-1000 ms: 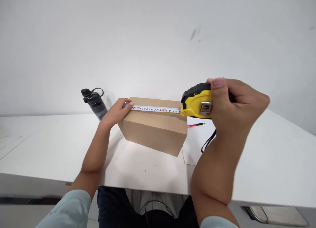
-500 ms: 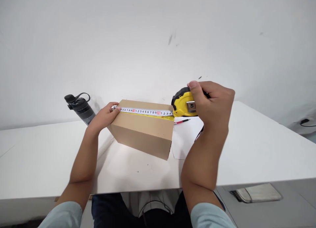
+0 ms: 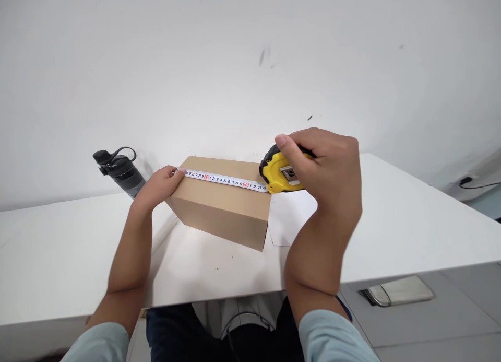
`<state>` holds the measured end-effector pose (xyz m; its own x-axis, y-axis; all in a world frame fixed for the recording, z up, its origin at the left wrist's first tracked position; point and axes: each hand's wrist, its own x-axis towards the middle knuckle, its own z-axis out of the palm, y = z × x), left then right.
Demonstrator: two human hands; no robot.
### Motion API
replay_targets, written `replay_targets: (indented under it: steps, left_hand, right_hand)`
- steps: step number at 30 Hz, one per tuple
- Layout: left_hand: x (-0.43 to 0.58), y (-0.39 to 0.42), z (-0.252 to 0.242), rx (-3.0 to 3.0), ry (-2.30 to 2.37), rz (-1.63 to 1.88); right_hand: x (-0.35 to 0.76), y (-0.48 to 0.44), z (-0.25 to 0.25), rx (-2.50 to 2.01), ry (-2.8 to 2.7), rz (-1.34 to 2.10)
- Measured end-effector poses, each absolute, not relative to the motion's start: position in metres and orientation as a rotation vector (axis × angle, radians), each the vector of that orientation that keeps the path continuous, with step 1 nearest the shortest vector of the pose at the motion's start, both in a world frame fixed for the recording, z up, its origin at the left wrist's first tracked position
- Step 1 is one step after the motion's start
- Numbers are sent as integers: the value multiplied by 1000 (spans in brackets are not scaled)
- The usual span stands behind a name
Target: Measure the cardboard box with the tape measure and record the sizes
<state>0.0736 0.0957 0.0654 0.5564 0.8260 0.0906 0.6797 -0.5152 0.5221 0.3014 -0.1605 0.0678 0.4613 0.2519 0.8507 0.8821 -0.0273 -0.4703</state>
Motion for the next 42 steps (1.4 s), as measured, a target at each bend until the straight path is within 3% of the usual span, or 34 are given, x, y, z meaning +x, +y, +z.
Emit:
replay_targets:
  steps: [19,26,33,42]
  left_hand:
    - [68,95,65,2433,1149,393]
    - [67,101,61,2535,768,490]
    - [56,102,69,2570,499,143]
    - [50,100,73,2545,408,5]
  right_hand:
    - [317,-147,60,-1332,-922,-834]
    - [320,-144,59,-1193,-744,-943]
    - [310,-155,62,-1204,-719,-1022]
    - [323,-153,59,-1200,-718,-1149]
